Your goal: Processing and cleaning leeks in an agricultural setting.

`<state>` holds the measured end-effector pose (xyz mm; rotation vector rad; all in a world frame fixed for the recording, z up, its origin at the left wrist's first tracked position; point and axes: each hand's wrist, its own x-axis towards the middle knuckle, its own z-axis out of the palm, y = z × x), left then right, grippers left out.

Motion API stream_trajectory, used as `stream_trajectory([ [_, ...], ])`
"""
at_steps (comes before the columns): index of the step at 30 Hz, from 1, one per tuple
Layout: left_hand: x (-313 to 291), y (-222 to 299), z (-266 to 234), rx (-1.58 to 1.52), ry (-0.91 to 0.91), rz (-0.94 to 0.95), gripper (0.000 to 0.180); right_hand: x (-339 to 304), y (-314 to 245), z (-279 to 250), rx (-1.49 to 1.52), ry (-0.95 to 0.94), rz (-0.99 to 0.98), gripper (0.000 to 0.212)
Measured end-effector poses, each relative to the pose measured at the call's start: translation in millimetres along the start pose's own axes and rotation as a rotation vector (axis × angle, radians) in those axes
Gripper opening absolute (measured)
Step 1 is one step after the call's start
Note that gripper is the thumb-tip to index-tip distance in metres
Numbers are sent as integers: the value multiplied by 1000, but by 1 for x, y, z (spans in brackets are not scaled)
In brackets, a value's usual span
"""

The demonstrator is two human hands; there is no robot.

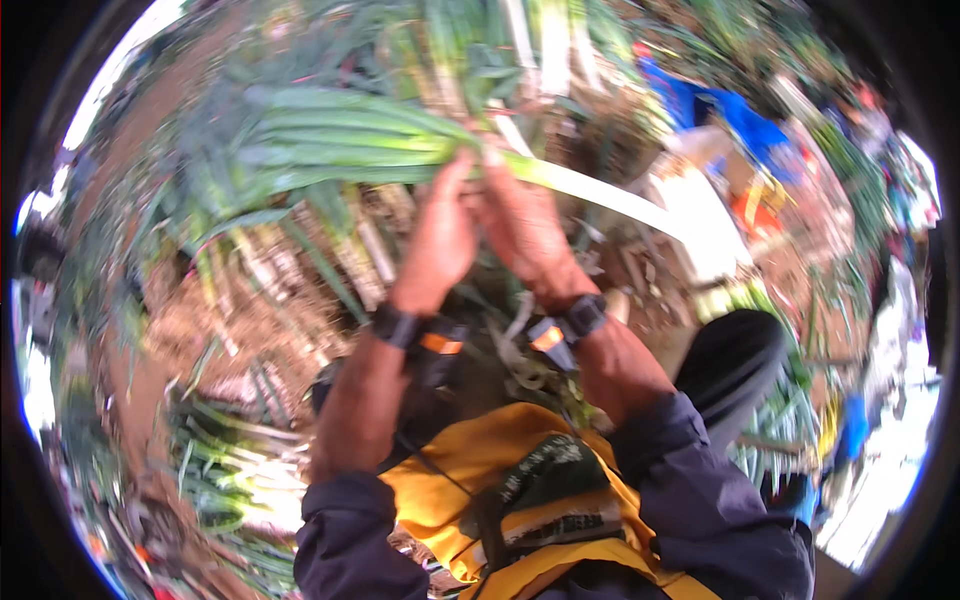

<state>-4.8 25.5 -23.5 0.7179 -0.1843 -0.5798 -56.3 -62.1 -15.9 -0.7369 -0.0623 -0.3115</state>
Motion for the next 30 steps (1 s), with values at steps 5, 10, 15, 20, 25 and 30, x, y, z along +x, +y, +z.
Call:
stream_trajectory([
  [5, -4, 8, 7, 447, -146, -27, 65, 11, -83, -34, -365, 162, -319, 34],
  [10, 7, -11, -6, 665, 8, -107, 55, -23, -308, -46, -950, 308, -750, 30],
  [15, 16, -35, 10, 835, -9, -138, 44, -119, -509, -43, -1771, 605, -1094, 32],
  [20, 31, -73, 14, 996, -96, -114, 44, -203, -565, -83, -2523, 982, -494, 26],
  [25, 68, -120, 13, 1192, -170, -72, 35, -278, -530, -262, -2862, 316, -92, 36],
  [30, 118, -227, 99, 1350, -597, 209, 29, -303, -454, -306, -2379, 474, 301, 32],
])
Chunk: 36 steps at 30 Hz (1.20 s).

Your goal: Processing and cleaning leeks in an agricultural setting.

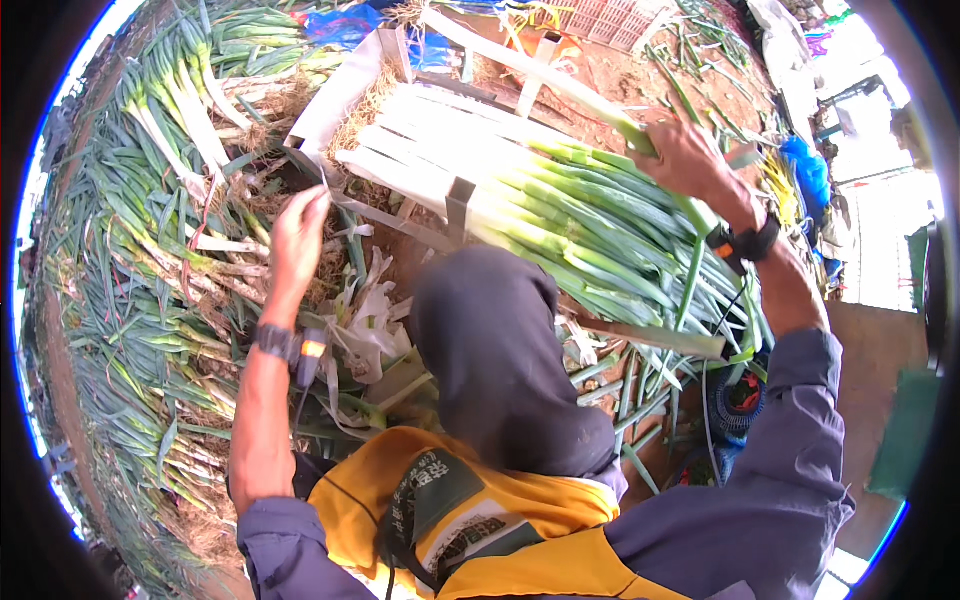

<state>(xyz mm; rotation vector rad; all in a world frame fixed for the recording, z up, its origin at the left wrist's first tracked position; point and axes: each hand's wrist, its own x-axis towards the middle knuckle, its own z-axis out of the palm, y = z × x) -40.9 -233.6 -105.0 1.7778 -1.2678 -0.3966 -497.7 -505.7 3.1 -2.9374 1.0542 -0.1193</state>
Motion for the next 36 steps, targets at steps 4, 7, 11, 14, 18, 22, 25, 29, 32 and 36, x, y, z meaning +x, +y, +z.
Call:
stream_trajectory([
  [4, 74, 15, 90, 134, -137, 155, 30, 4, -15, 33, 198, -62, 41, 38],
  [7, 116, 12, 145, 173, -181, 305, 27, 19, -31, 45, 263, -153, 23, 41],
  [11, 166, -2, 195, 319, -145, 520, 29, 30, -44, 63, 294, -214, -37, 40],
  [14, 188, -28, 218, 300, -89, 475, 40, 33, -48, 83, 371, -237, -49, 41],
  [18, 200, -50, 228, 414, -112, 419, 41, 32, -60, 104, 462, -297, -37, 46],
  [22, 197, -54, 223, 536, -135, 512, 40, 41, -51, 108, 690, -270, -54, 34],
  [25, 197, -60, 223, 602, -125, 511, 39, 65, -26, 107, 693, -203, 218, 26],
  [29, 196, -55, 231, 602, -120, 521, 40, 77, 20, 136, 272, 20, 172, 38],
  [32, 195, -54, 233, 551, -118, 506, 42, 72, 24, 158, 320, -83, 145, 40],
  [36, 195, -57, 230, 549, -99, 503, 40, 80, 21, 162, 230, -128, 87, 39],
])
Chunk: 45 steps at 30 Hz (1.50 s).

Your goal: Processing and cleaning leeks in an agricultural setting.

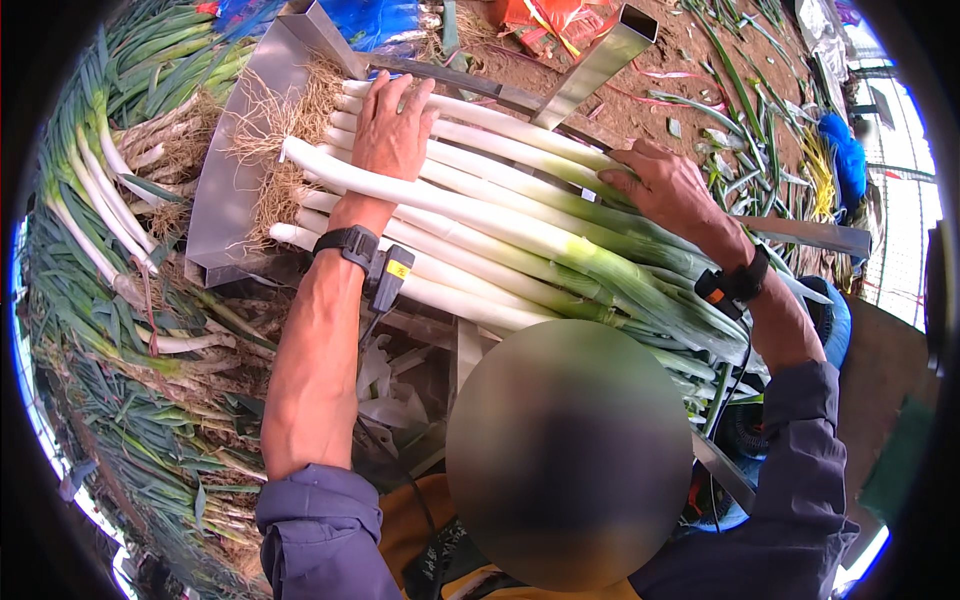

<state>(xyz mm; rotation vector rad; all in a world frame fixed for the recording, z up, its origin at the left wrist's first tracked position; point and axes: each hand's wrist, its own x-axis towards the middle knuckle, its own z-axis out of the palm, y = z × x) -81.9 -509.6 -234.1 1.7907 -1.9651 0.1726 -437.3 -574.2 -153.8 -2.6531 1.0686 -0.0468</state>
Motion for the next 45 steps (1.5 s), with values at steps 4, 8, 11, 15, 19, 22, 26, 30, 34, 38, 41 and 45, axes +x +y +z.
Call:
stream_trajectory([
  [4, -1, -1, -1, -36, -20, -34, 32, 3, -5, 2, 45, -105, 14, 43],
  [8, -2, 5, -3, -60, -14, -75, 23, -6, -14, 5, 72, -127, 90, 50],
  [11, -3, 6, -6, -66, 7, -93, 19, -5, -15, 6, 101, -96, 95, 49],
  [15, -3, 6, -2, -38, 37, -84, 18, -2, -6, 7, 67, -7, -4, 46],
  [19, -5, 6, -2, -2, 70, -64, 19, -4, -13, 4, 84, -88, 85, 45],
  [22, -1, 9, -5, -21, 81, -62, 20, -5, -13, 1, 67, -63, 80, 50],
  [26, 0, 6, -6, -6, 36, -67, 23, -5, -10, 6, 43, -96, 87, 53],
  [30, 6, 6, -12, 142, 7, -1, 19, -10, -10, 7, 43, -74, 92, 51],
  [34, 4, -9, -13, 77, 132, -29, 21, -5, -12, 10, 54, 15, 8, 48],
  [38, 0, -7, -11, 80, 43, -40, 18, -6, -13, 5, -6, -104, 89, 49],
  [41, -4, -6, -13, 71, 2, -71, 16, -11, -15, 15, -8, -17, 48, 51],
  [45, -4, -5, -15, 117, 18, -65, 14, -6, -12, 7, 58, -70, 52, 51],
])
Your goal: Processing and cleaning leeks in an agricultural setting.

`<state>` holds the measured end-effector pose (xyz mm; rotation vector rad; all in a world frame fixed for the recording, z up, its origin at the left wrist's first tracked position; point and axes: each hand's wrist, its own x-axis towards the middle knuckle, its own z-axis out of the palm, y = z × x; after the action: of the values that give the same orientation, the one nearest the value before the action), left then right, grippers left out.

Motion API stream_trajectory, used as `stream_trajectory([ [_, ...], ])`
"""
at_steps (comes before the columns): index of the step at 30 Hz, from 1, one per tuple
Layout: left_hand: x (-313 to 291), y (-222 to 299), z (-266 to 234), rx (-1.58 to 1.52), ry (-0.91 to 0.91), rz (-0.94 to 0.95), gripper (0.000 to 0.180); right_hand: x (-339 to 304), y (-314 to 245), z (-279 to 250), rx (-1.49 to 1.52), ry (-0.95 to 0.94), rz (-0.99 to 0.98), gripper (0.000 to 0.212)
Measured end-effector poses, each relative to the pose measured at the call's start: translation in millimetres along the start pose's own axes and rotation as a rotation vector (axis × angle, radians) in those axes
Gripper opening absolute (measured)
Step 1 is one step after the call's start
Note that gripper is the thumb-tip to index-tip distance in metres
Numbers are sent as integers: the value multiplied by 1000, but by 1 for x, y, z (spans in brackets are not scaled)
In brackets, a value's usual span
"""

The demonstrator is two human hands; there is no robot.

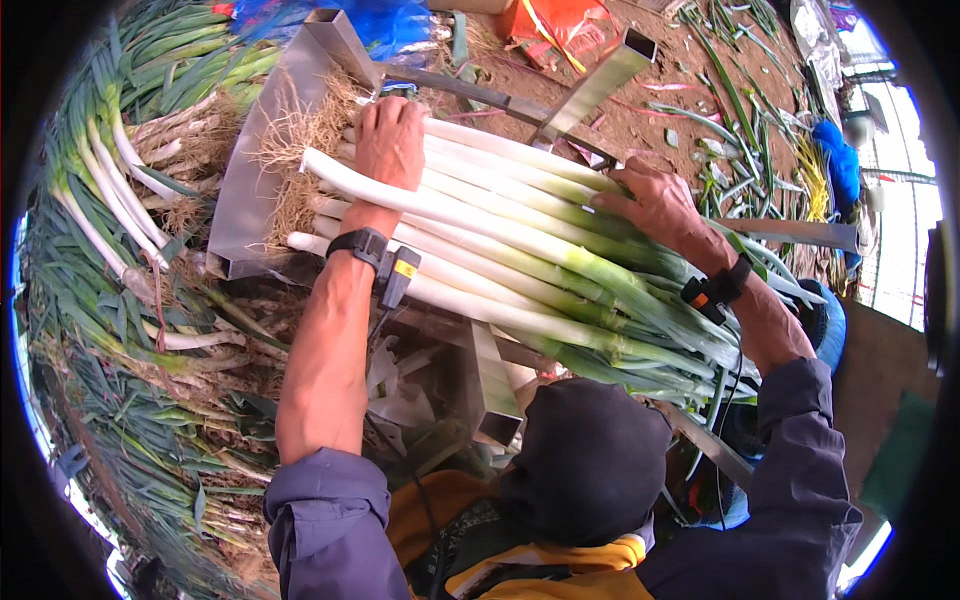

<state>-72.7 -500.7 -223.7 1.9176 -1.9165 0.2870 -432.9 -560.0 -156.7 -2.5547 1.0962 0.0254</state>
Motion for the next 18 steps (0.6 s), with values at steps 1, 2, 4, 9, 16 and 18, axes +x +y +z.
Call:
stream_trajectory([
  [1, -1, -1, 1, 9, 8, -4, 14, 2, 1, -2, -2, 6, -11, 51],
  [2, -2, 1, 2, 2, 14, -11, 14, 1, 2, -5, -8, -2, -21, 50],
  [4, 0, 4, 7, -2, 26, -20, 14, -4, -9, -12, -17, -8, -37, 49],
  [9, -4, -5, 2, -61, -44, -55, 12, -57, -71, -45, 103, -87, -194, 52],
  [16, -2, 1, 6, -154, 30, -71, 12, -71, -70, -34, 139, -73, -163, 45],
  [18, -2, 0, 4, -196, 61, -58, 11, -68, -75, -46, 185, -102, -190, 45],
])
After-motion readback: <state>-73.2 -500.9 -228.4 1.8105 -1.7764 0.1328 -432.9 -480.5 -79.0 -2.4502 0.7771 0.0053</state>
